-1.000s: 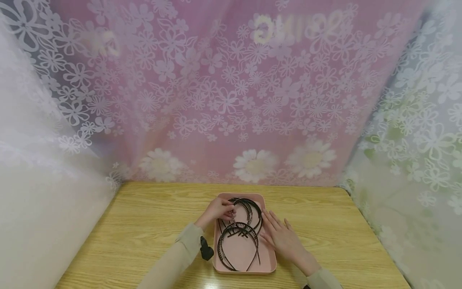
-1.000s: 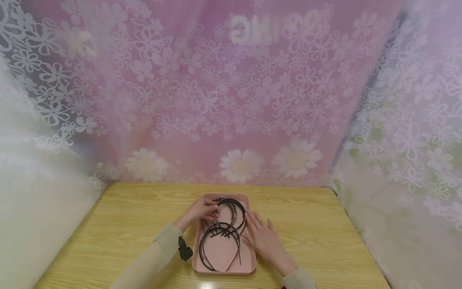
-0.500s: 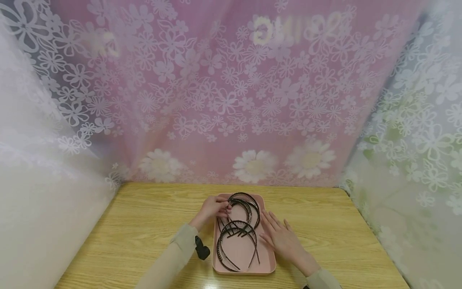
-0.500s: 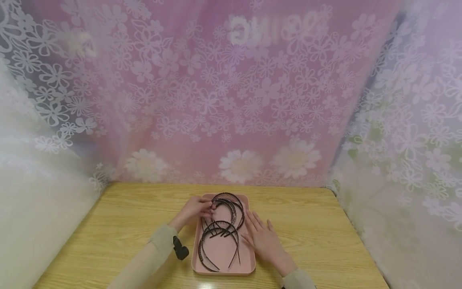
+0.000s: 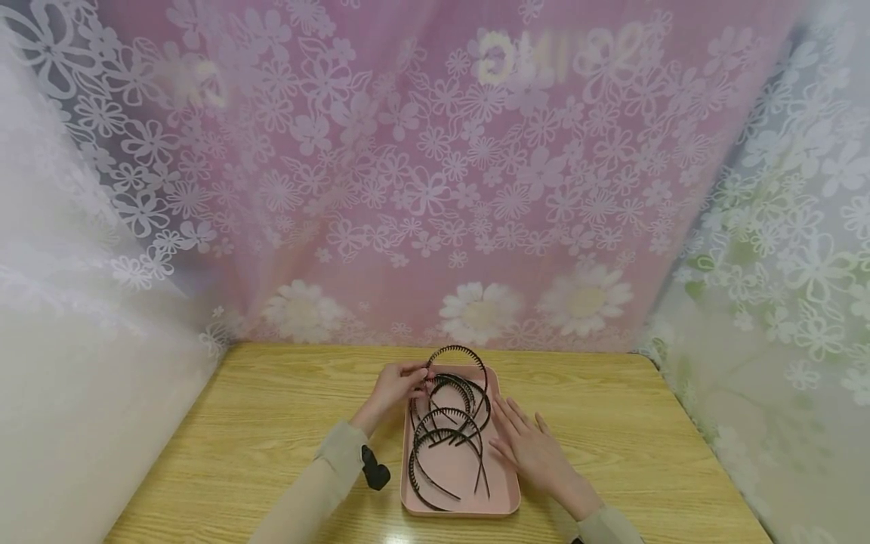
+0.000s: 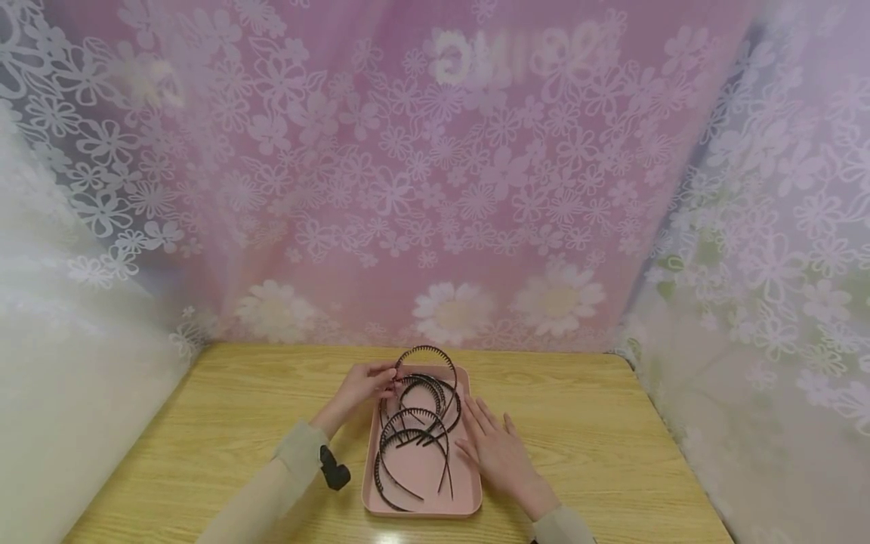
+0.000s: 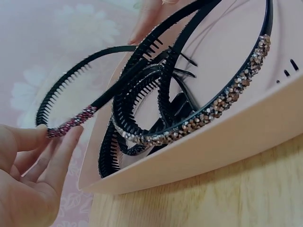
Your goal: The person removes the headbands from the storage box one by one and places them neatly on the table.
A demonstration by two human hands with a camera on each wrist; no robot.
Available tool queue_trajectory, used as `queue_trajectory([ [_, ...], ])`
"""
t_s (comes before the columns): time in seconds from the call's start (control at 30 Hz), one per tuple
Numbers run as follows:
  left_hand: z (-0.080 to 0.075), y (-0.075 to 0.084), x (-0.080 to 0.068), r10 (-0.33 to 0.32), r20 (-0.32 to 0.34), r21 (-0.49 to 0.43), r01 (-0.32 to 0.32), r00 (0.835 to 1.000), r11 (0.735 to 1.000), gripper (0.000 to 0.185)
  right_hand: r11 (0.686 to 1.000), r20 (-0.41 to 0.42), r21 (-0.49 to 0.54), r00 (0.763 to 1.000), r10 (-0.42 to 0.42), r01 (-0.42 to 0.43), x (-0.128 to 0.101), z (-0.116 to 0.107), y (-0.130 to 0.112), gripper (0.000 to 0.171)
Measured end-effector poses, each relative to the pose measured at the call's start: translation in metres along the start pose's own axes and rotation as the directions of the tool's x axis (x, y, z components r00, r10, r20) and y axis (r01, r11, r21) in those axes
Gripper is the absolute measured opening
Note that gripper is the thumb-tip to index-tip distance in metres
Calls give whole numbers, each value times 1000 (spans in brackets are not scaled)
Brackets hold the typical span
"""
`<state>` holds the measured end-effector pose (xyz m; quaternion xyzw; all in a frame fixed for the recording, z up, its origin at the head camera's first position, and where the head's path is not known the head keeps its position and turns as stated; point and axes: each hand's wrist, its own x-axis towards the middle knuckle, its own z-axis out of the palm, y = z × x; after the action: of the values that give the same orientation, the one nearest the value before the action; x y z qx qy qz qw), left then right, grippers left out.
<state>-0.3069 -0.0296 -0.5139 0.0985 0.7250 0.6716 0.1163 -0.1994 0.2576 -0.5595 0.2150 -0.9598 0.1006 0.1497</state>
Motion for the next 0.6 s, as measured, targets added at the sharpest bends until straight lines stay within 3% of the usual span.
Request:
queue_trajectory([
  [0.13,1,2,1,39,-29,3,-39,999,999,40,1000,1,4,1000,-2,2,0,0,0,67],
  [0.33,3,10,-1,45,-60,-20,-46,997,999,37,1000,21,-10,1000,10,-9,0,2,1,66],
  [0.6,-3,11,0,56,-30,-59,-57,998,997,39,1000,6,8,1000,4,-4,1,0,-1,66],
])
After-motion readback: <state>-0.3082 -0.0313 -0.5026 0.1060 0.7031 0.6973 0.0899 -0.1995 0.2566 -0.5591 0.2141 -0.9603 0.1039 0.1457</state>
